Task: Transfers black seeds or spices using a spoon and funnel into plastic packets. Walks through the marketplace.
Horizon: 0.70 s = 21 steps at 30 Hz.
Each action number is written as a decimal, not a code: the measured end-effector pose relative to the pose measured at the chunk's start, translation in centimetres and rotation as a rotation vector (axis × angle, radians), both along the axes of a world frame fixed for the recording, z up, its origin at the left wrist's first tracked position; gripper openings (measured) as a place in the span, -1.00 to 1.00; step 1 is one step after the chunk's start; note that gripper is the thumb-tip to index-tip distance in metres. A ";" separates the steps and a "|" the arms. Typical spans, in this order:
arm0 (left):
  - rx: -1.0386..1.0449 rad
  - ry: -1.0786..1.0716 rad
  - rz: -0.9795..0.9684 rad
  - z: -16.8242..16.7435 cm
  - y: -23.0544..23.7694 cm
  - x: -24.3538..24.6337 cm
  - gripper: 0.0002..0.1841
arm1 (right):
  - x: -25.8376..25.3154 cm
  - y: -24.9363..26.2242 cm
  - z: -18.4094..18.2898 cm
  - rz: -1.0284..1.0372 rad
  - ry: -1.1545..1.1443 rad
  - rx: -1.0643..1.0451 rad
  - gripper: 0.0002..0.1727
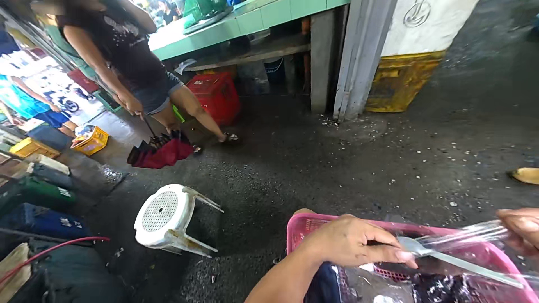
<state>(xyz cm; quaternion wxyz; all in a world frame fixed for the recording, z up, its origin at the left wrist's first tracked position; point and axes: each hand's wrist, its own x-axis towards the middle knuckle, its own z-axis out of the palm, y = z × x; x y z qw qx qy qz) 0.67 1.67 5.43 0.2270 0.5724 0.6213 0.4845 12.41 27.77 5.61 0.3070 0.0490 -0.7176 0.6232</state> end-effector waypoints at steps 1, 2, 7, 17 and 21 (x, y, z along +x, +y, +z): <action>-0.010 -0.015 0.026 0.1 -0.7 0.1 -0.70 | 0.0 -0.3 0.4 0.011 -0.019 0.023 -0.90; -0.033 -0.063 0.059 0.4 -1.4 0.2 -0.70 | -0.2 -0.8 0.8 0.011 -0.044 0.052 -0.89; -0.183 -0.527 0.129 1.3 -4.1 -0.2 -0.56 | -0.9 -2.1 2.8 -0.184 -0.297 0.227 -0.87; -0.255 -0.797 -0.033 2.6 -3.2 -0.8 -0.30 | -0.6 -1.0 4.5 -0.179 -0.307 0.303 -0.90; -0.232 -0.604 -0.002 2.2 -2.8 -0.5 -0.63 | -1.1 -0.2 5.2 -0.161 -0.329 0.297 -0.92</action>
